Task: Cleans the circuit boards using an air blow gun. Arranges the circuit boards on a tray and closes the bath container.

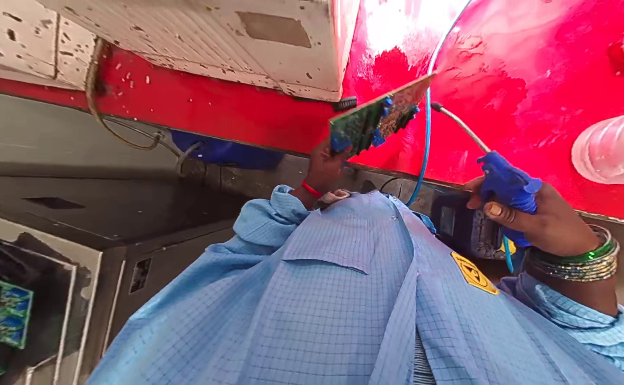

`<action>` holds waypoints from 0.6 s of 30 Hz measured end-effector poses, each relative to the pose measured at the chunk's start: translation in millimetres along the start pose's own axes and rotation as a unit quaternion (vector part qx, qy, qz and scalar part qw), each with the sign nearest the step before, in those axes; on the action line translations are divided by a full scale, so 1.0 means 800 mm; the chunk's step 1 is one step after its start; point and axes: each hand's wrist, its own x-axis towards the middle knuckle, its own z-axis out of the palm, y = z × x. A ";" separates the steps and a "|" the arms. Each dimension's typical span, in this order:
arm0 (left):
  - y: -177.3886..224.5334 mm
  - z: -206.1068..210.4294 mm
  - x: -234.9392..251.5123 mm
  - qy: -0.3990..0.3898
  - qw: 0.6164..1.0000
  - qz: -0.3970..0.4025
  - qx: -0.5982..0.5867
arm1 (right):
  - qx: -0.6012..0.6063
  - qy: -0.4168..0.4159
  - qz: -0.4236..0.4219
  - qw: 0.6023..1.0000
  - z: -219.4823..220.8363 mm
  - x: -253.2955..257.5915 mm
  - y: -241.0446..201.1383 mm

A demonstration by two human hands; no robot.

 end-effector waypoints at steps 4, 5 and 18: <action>-0.003 0.002 0.004 0.065 0.984 -0.133 -0.098 | -0.010 0.025 0.049 0.998 0.013 0.014 0.004; -0.006 0.000 0.002 0.069 0.980 -0.158 -0.096 | -0.007 0.027 0.060 0.998 0.017 0.021 0.009; -0.032 -0.013 -0.009 0.131 0.946 -0.263 -0.139 | 0.085 -0.017 0.196 0.977 0.055 0.059 0.067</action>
